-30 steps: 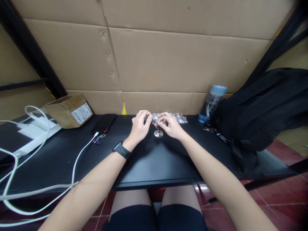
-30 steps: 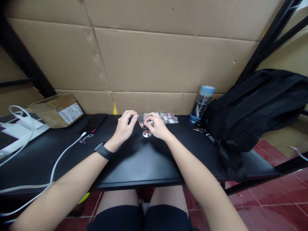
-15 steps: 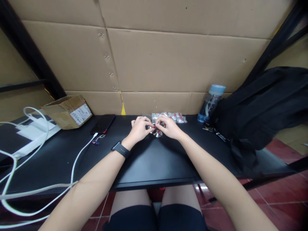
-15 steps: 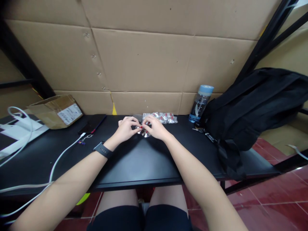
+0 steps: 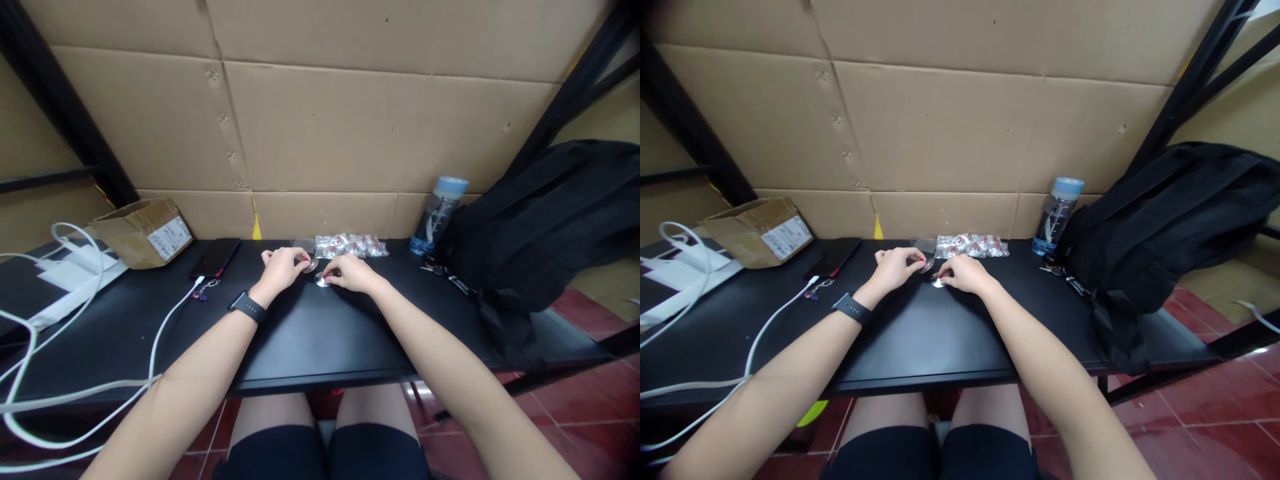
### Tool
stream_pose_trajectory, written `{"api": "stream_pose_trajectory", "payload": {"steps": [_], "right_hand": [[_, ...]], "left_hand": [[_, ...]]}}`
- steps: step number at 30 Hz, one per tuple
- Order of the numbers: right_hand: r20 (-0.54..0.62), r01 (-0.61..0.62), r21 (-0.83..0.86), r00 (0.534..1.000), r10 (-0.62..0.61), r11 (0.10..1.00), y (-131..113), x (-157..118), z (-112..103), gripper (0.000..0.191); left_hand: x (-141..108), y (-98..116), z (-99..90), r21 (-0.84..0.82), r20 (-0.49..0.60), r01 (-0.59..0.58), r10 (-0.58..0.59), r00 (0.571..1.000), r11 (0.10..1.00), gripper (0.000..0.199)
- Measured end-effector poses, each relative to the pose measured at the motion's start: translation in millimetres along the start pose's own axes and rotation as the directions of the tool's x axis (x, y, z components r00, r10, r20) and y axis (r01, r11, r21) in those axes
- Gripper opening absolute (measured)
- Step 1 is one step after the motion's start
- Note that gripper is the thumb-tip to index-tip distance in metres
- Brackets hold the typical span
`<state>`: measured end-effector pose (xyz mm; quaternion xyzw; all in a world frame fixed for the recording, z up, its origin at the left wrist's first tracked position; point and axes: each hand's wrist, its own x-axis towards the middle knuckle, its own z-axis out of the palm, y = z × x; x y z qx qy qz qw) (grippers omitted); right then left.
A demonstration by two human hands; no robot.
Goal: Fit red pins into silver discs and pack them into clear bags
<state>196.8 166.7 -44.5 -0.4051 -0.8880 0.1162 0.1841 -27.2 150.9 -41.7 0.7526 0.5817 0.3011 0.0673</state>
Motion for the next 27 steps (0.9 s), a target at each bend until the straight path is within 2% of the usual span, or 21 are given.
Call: {"api": "stream_pose_trajectory", "payload": {"steps": [9,14,16,19,22,25,27], "right_hand": [[-0.015,0.045,0.029,0.999,-0.045,0.999,-3.1,-0.3,2.1,0.014],[0.011,0.126,0.071,0.992,-0.127,0.99,-1.0,0.8,4.6,0.017],[0.005,0.112,0.058,0.994,-0.112,0.992,-0.2,1.1,5.5,0.016],[-0.055,0.031,0.066,0.998,-0.027,0.997,0.3,2.1,6.0,0.012],[-0.146,-0.022,0.27,0.987,0.064,0.963,-0.1,4.4,6.2,0.009],[-0.22,-0.013,0.583,0.96,0.174,0.812,-1.8,7.2,7.1,0.008],[-0.229,-0.001,0.715,0.945,0.235,0.699,-3.7,8.5,8.2,0.013]], "left_hand": [[-0.2,-1.5,0.5,-0.009,0.008,0.026,-0.026,1.0,1.0,0.012],[-0.3,-1.9,-0.5,-0.008,0.011,0.025,-0.025,1.0,1.0,0.011],[-0.4,-1.2,-1.0,-0.01,0.012,0.033,-0.033,0.999,0.999,0.01],[-0.8,1.1,-2.9,-0.017,0.018,0.057,-0.057,0.998,0.998,0.01],[-0.3,3.4,-4.2,-0.067,0.04,0.105,-0.102,0.994,0.992,0.011],[1.6,4.0,-2.5,-0.193,0.049,0.131,-0.124,0.991,0.972,0.016],[3.2,3.4,0.5,-0.288,0.027,0.118,-0.116,0.993,0.95,0.02]]}}
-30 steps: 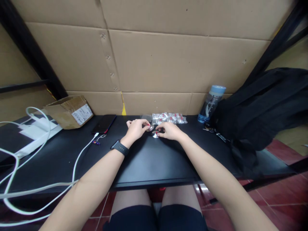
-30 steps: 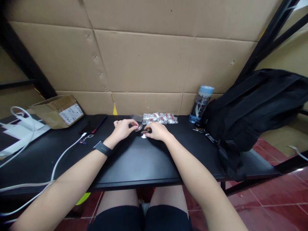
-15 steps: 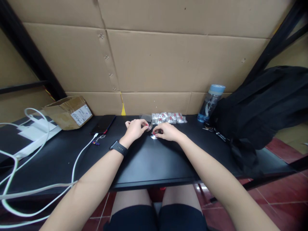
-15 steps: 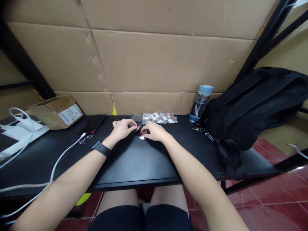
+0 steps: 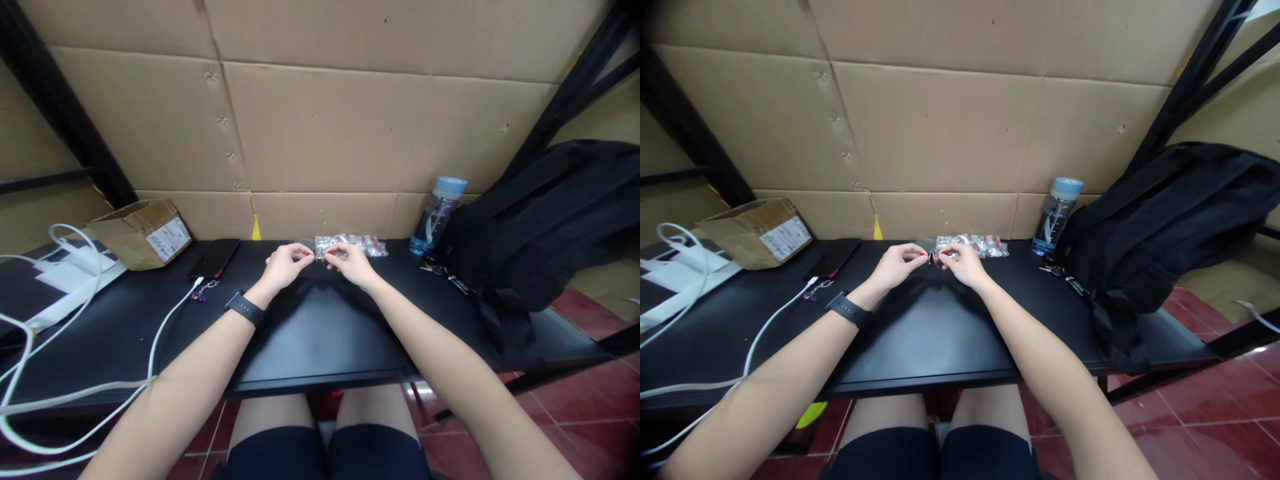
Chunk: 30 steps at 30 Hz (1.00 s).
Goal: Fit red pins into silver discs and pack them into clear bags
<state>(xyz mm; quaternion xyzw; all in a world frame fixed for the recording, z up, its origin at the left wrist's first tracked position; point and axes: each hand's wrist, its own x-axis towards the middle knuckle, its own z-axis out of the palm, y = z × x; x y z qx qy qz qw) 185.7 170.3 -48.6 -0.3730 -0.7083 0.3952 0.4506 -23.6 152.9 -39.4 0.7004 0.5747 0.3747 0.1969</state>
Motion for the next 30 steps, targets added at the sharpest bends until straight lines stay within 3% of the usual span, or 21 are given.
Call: {"api": "stream_pose_trajectory", "payload": {"steps": [5,10,18,22,24,27,28,30], "right_hand": [[-0.02,-0.098,0.195,0.994,0.104,0.976,-3,-3,6,0.024],[0.079,-0.181,0.342,0.983,0.163,0.922,-7,-7,5,0.026],[0.205,-0.234,0.304,0.963,0.176,0.923,-6,-7,-4,0.035],[0.209,-0.17,0.257,0.971,0.117,0.951,-5,-6,-6,0.049],[0.177,-0.136,0.216,0.979,0.098,0.967,-5,-6,-7,0.055],[0.101,-0.123,0.149,0.989,0.109,0.981,-4,-3,-9,0.052],[0.071,-0.114,0.127,0.992,0.106,0.985,-4,-2,-10,0.05],[0.018,-0.094,0.093,0.996,0.093,0.991,-2,0,-15,0.049]], "left_hand": [[2,-3,6.8,-0.119,-0.027,-0.036,0.033,0.999,0.992,0.025],[1,-4,9.5,-0.107,0.007,-0.039,0.04,0.999,0.993,0.023],[-1,-3,6.9,-0.019,0.073,-0.08,0.081,0.994,0.997,0.021],[-5,2,5.0,0.081,0.094,-0.102,0.094,0.991,0.992,0.023],[-4,1,4.0,0.147,0.01,-0.128,0.128,0.992,0.981,0.03],[8,-14,1.5,0.245,-0.228,-0.087,0.145,0.963,0.966,0.045],[14,-22,0.3,0.265,-0.267,-0.052,0.125,0.956,0.963,0.049],[27,-39,-2.0,0.272,-0.239,0.025,0.043,0.97,0.962,0.066]]}}
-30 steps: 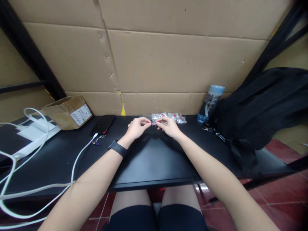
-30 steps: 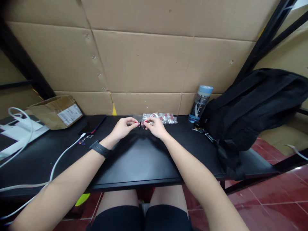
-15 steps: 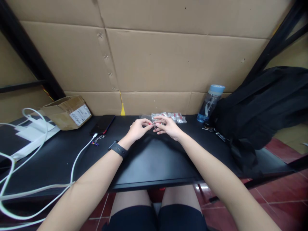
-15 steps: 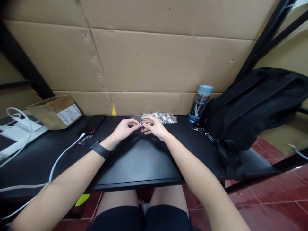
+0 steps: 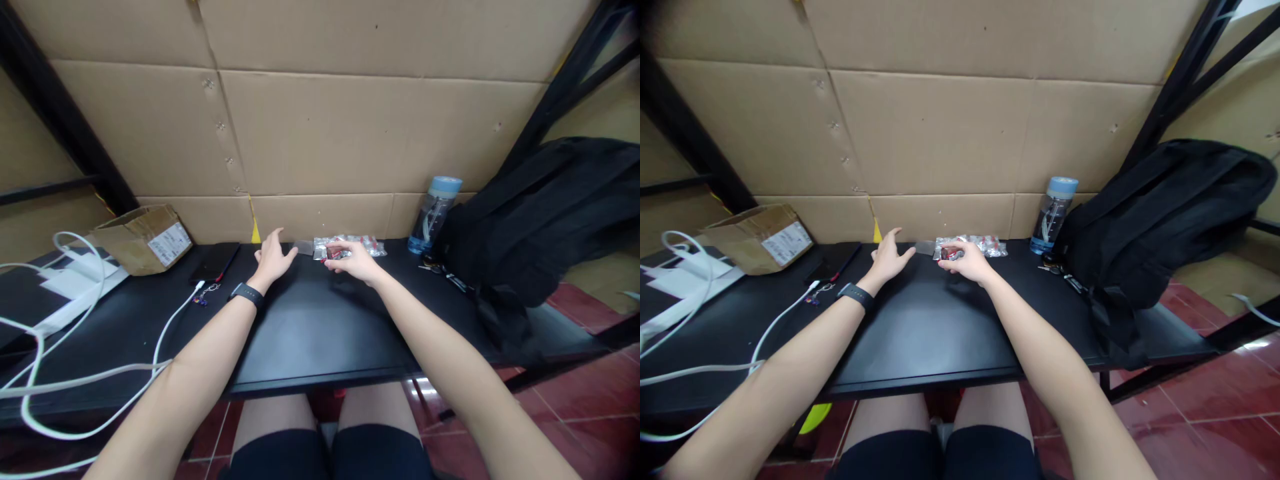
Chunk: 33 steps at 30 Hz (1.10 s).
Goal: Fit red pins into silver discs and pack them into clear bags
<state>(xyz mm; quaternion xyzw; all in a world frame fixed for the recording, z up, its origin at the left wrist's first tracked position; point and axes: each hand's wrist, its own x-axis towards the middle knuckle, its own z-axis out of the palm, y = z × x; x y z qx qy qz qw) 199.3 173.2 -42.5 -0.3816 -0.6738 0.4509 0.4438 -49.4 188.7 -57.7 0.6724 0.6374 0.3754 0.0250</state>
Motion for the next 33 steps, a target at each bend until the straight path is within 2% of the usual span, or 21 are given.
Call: {"api": "stream_pose_trajectory", "payload": {"steps": [1,3,6,9,11,14,17,20,22,26,30,33], "right_hand": [[-0.02,0.006,-0.012,1.0,-0.006,1.0,1,1,-3,0.048],[-0.047,0.006,-0.03,0.999,-0.008,1.0,1,3,-9,0.047],[-0.067,-0.006,-0.052,0.998,0.003,0.999,0,3,-15,0.048],[-0.077,-0.018,-0.07,0.997,0.012,0.997,-2,3,-17,0.05],[-0.076,-0.02,-0.077,0.997,0.014,0.997,-2,3,-18,0.051],[-0.06,-0.012,-0.094,0.998,0.006,0.996,0,3,-18,0.053],[-0.042,-0.003,-0.121,0.999,-0.002,0.993,3,5,-19,0.054],[-0.023,0.025,-0.197,0.999,-0.03,0.98,6,5,-21,0.053],[0.016,0.07,-0.277,0.998,-0.069,0.958,5,4,-22,0.051],[0.174,0.226,-0.499,0.972,-0.159,0.837,-7,-4,-22,0.038],[0.285,0.288,-0.627,0.95,-0.13,0.724,-23,-12,-21,0.027],[0.335,0.29,-0.668,0.939,-0.07,0.685,-30,-15,-23,0.029]], "left_hand": [[5,-8,2.7,-0.014,0.061,0.034,-0.033,0.998,0.999,0.073],[12,-20,6.7,-0.056,0.156,0.056,-0.047,0.987,0.997,0.071],[13,-26,8.8,-0.079,0.187,-0.011,0.026,0.982,0.997,0.042],[9,-20,8.4,-0.062,0.214,-0.103,0.114,0.97,0.993,0.018],[6,-15,8.3,-0.054,0.249,-0.156,0.164,0.955,0.986,0.017],[4,-12,7.2,-0.044,0.302,-0.23,0.233,0.925,0.972,0.035],[3,-12,0.9,0.003,0.404,-0.323,0.295,0.866,0.946,0.035],[-1,-9,-12.0,0.021,0.508,-0.428,0.359,0.783,0.903,0.025],[-6,-3,-22.6,0.002,0.563,-0.467,0.385,0.731,0.884,0.027],[-21,17,-39.8,-0.019,0.71,-0.49,0.357,0.607,0.872,0.043],[-36,36,-43.4,0.1,0.782,-0.485,0.233,0.578,0.869,0.05],[-42,41,-40.2,0.069,0.797,-0.494,0.25,0.55,0.867,0.057]]}}
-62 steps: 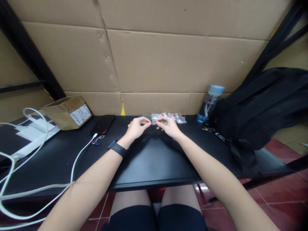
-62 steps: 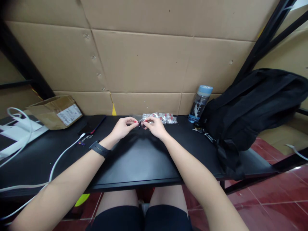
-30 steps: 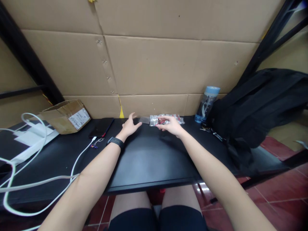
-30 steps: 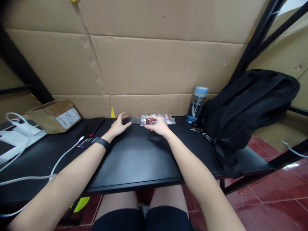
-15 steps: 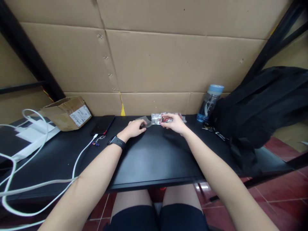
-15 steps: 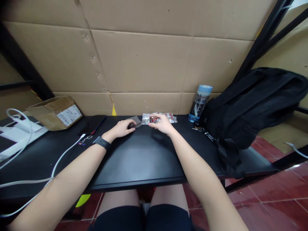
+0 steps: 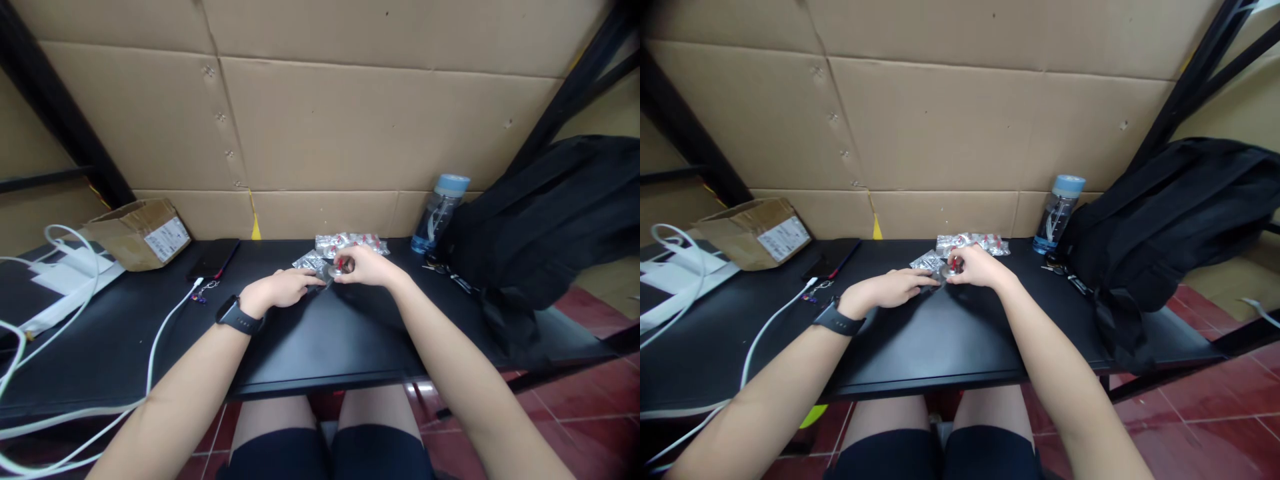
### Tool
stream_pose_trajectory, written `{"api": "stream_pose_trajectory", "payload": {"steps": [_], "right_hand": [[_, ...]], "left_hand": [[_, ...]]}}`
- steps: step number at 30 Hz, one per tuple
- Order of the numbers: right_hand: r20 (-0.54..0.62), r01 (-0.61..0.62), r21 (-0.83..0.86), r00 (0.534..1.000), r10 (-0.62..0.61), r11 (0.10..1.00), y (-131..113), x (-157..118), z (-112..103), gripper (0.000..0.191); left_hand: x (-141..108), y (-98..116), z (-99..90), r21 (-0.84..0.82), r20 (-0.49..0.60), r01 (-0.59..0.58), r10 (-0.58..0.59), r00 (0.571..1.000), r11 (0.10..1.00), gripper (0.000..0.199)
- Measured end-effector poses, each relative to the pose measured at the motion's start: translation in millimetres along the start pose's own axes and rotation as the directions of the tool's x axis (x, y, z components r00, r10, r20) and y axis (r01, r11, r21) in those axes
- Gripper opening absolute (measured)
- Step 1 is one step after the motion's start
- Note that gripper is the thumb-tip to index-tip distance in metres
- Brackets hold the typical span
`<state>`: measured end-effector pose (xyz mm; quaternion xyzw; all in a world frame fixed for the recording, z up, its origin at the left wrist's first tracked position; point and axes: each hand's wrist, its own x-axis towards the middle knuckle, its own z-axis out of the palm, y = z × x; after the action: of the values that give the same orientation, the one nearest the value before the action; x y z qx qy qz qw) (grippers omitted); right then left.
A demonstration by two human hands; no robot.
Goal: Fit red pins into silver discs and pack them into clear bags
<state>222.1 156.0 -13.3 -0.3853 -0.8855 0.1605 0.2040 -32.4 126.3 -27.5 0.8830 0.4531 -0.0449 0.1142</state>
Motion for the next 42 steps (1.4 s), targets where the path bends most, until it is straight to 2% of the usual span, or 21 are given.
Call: {"api": "stream_pose_trajectory", "payload": {"steps": [3,6,13,20,26,30,33,36,42], "right_hand": [[0.108,-0.02,-0.036,0.994,0.024,0.999,-1,-2,-4,0.036],[0.163,-0.055,-0.09,0.984,0.07,0.994,-3,-3,-5,0.035],[0.196,-0.07,-0.115,0.976,0.092,0.991,-7,-1,2,0.037],[0.097,-0.052,-0.022,0.994,0.054,0.998,2,5,15,0.032],[0.115,-0.046,0.129,0.993,0.031,0.991,8,6,18,0.046],[0.075,-0.024,0.149,0.997,0.013,0.988,9,9,26,0.044],[-0.015,0.015,0.084,1.0,-0.014,0.996,11,14,35,0.049],[-0.095,0.028,-0.065,0.995,-0.034,0.997,12,18,42,0.053],[-0.181,-0.088,-0.28,0.983,0.037,0.956,3,21,49,0.049]], "left_hand": [[1,0,0.6,-0.058,0.017,-0.054,0.055,0.998,0.997,0.061],[1,-3,-2.4,-0.102,0.054,-0.1,0.106,0.993,0.99,0.064],[-1,2,-2.0,-0.044,0.077,-0.026,0.029,0.997,0.999,0.066],[1,-2,4.4,-0.124,0.019,-0.058,0.061,0.998,0.991,0.062],[1,-5,6.5,-0.134,0.002,-0.063,0.064,0.998,0.989,0.058],[0,0,3.8,-0.126,0.014,-0.048,0.05,0.999,0.991,0.058],[-2,3,1.9,-0.095,0.039,-0.042,0.046,0.998,0.995,0.058],[-2,4,1.7,-0.091,0.043,-0.064,0.068,0.997,0.994,0.058],[-4,5,1.2,-0.082,0.049,-0.061,0.065,0.997,0.995,0.057]]}}
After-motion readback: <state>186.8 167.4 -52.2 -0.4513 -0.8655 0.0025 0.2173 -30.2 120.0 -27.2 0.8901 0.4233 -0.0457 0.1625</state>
